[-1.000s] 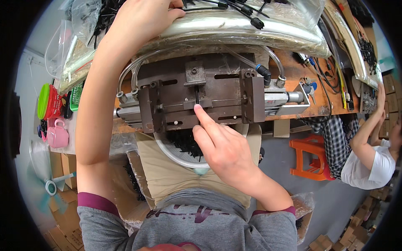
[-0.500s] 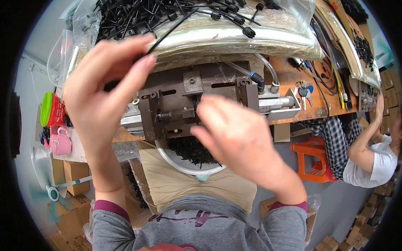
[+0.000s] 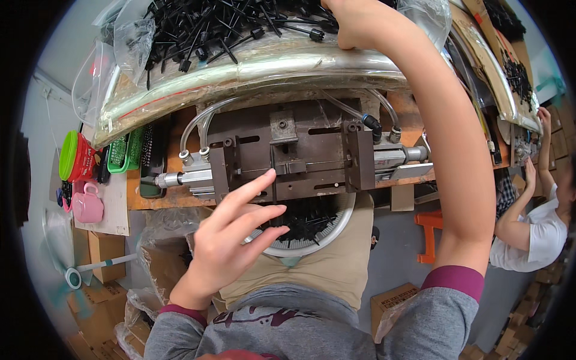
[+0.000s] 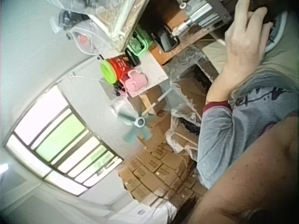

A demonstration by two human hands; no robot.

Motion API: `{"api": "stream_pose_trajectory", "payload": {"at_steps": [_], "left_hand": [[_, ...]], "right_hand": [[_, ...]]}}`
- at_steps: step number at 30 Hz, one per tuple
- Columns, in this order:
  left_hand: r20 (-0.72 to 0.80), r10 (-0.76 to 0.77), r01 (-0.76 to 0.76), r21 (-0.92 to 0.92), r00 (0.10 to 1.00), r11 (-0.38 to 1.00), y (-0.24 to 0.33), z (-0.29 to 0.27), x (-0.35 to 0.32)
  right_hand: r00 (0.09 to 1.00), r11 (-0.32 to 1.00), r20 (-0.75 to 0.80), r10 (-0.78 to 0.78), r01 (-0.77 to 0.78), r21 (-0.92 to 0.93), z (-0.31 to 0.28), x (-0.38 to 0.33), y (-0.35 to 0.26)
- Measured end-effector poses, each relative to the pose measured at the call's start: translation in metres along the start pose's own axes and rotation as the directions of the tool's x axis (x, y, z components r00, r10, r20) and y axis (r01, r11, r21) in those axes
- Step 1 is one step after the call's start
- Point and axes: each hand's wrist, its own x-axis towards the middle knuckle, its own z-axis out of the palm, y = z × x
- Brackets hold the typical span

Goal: Assembling small plastic components onto black cables using a pneumatic workbench fixture.

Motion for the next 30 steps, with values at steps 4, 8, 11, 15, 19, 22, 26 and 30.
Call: {"api": "stream_pose_trajectory", "payload": {"at_steps": [4, 8, 11, 15, 19, 22, 26, 30], "left_hand": [[-0.030, 0.039, -0.036, 0.098, 0.999, 0.995, -0.010, 0.021, -0.007], [-0.052, 0.130, -0.107, 0.313, 0.990, 0.944, -0.019, 0.033, -0.012], [-0.048, 0.153, -0.125, 0.365, 0.987, 0.922, -0.023, 0.043, -0.014], [-0.028, 0.153, -0.129, 0.395, 0.988, 0.910, -0.023, 0.044, -0.006], [-0.004, 0.150, -0.135, 0.402, 0.989, 0.906, -0.027, 0.045, 0.001], [0.017, 0.086, -0.085, 0.419, 0.996, 0.904, -0.023, 0.044, -0.001], [0.036, 0.040, -0.050, 0.324, 0.999, 0.945, -0.018, 0.037, 0.003], [-0.126, 0.013, -0.009, 0.040, 0.992, 0.999, -0.007, 0.021, 0.009]], "right_hand": [[0.968, 0.967, -0.027, -0.248, 0.246, -0.062, 0.011, 0.009, 0.026], [0.985, 0.984, -0.005, -0.172, 0.172, -0.039, 0.006, -0.002, 0.023], [0.968, 0.969, -0.057, -0.243, 0.245, 0.023, 0.002, -0.009, 0.035], [0.881, 0.910, -0.230, -0.414, 0.396, -0.121, -0.002, -0.019, 0.042], [0.923, 0.958, -0.326, -0.204, 0.258, 0.129, -0.015, -0.032, 0.037], [0.953, 0.854, -0.060, 0.297, -0.237, 0.464, -0.050, -0.043, -0.001], [0.972, 0.610, -0.184, 0.147, 0.057, 0.790, -0.042, -0.068, 0.015], [0.985, 0.108, 0.110, 0.135, -0.125, 0.986, -0.028, -0.113, -0.040]]}}
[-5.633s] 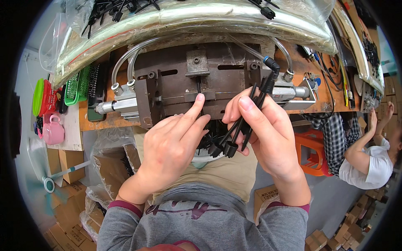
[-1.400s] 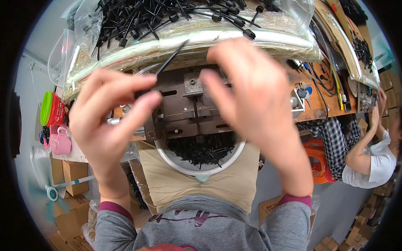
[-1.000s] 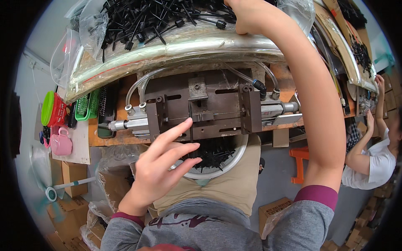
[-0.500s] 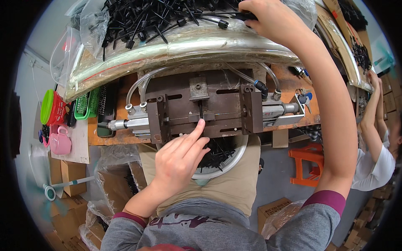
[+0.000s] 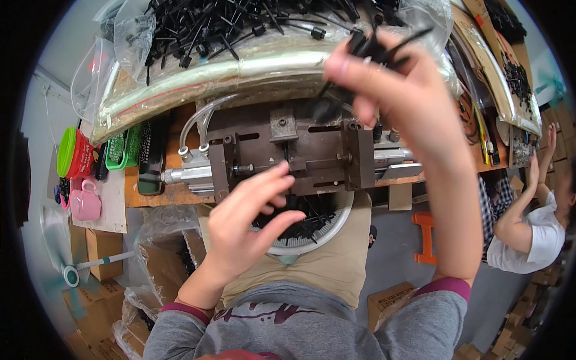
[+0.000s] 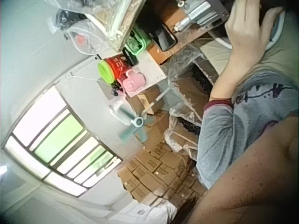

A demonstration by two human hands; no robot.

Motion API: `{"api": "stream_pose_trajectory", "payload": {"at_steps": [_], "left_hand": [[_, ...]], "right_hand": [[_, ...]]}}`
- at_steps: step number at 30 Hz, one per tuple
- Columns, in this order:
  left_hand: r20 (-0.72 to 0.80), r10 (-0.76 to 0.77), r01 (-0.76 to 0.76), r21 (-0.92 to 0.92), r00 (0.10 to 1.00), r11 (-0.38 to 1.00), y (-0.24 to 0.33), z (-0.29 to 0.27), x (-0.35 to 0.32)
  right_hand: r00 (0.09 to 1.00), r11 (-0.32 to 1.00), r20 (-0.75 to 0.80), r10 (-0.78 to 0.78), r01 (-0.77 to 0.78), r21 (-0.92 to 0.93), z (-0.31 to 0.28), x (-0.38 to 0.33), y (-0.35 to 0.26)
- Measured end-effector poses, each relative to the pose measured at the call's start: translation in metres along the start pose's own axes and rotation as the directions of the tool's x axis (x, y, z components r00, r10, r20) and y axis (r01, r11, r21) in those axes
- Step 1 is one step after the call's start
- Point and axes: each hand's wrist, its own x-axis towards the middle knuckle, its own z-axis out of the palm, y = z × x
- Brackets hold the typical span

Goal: Assembling small plastic components onto black cables using a pneumatic workbench fixture.

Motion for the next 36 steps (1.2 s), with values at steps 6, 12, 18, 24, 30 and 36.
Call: {"api": "stream_pose_trajectory", "payload": {"at_steps": [6, 12, 18, 24, 30, 36], "left_hand": [[-0.032, 0.045, -0.050, -0.183, 0.998, 0.982, 0.003, -0.019, 0.008], [0.059, -0.263, 0.254, -0.526, 0.963, 0.812, 0.006, -0.012, 0.002], [0.141, -0.212, 0.254, -0.525, 0.967, 0.812, 0.011, -0.020, -0.005], [0.145, -0.327, 0.336, -0.667, 0.934, 0.665, 0.005, -0.019, -0.015], [0.113, -0.114, 0.121, -0.061, 0.987, 0.991, -0.002, -0.006, -0.020], [0.177, 0.052, -0.097, 0.256, 0.983, 0.962, -0.011, 0.014, -0.019]], "right_hand": [[0.999, 0.999, -0.004, 0.052, -0.052, 0.005, 0.052, -0.051, 0.034], [0.701, 0.481, 0.182, -0.689, 0.631, -0.609, 0.075, -0.072, 0.067], [0.647, 0.388, 0.202, -0.736, 0.646, -0.657, 0.078, -0.084, 0.077], [0.719, 0.531, 0.017, -0.694, 0.528, -0.662, 0.071, -0.086, 0.080], [0.817, 0.762, -0.244, -0.523, 0.320, -0.563, 0.060, -0.094, 0.080], [0.833, 0.800, -0.293, -0.470, 0.261, -0.540, 0.060, -0.099, 0.077]]}}
